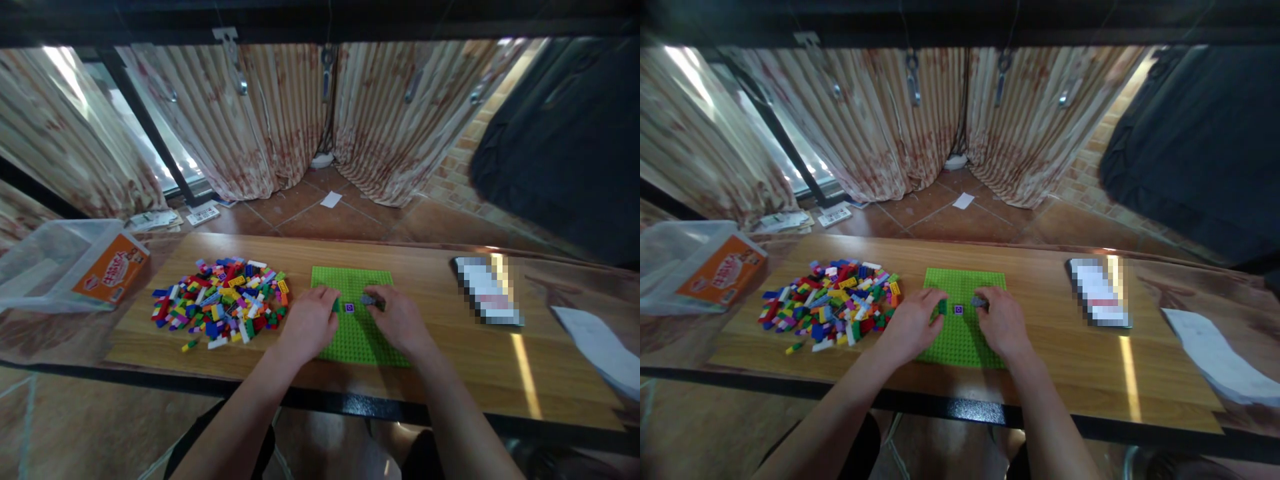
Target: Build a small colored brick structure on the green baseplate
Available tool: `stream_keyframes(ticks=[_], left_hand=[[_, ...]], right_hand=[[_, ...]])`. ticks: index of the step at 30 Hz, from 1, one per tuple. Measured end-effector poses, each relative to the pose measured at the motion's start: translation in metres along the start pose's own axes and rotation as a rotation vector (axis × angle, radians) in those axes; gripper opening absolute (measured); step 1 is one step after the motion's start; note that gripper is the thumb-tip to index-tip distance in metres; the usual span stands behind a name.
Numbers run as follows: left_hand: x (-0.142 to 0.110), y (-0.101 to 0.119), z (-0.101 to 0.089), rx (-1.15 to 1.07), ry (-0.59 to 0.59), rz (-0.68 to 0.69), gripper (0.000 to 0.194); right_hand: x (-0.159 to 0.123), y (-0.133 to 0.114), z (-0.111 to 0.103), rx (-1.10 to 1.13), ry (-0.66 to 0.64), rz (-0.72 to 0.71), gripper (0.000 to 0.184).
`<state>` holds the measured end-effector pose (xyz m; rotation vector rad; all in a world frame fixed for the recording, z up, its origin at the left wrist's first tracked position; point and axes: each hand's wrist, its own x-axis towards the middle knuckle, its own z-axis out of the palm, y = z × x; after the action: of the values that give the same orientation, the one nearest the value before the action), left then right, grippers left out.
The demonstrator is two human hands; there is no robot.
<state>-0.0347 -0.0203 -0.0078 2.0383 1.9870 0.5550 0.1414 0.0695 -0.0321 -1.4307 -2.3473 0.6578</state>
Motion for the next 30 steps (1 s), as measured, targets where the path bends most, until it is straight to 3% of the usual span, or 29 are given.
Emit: stream_keyframes(ticks=[4,11,15,18,25,30], left_hand=[[0.007,0.002,0.008,-0.022,-0.059,0.016,0.042],[0.004,-0.002,0.018,-0.128,-0.009,-0.022,0.062],[0.005,0.000,0.026,-0.116,0.027,-0.065,0.058],[0.007,0.000,0.029,-0.093,0.035,-0.090,0.048],[0.009,-0.002,0.026,-0.103,0.043,-0.079,0.041],[0.009,-0.004,0.025,-0.093,0.055,-0.056,0.040]], right_hand=[[0.001,-0.001,0.000,-0.037,0.001,-0.013,0.026],[0.001,-0.002,-0.001,-0.023,0.017,-0.049,0.025],[-0.003,-0.006,-0.001,0.026,0.064,-0.148,0.031],[-0.006,-0.011,0.003,0.020,0.023,-0.237,0.029],[-0.005,-0.017,0.011,-0.049,-0.008,-0.239,0.013],[-0.003,-0.016,0.007,-0.044,0.011,-0.292,0.024]])
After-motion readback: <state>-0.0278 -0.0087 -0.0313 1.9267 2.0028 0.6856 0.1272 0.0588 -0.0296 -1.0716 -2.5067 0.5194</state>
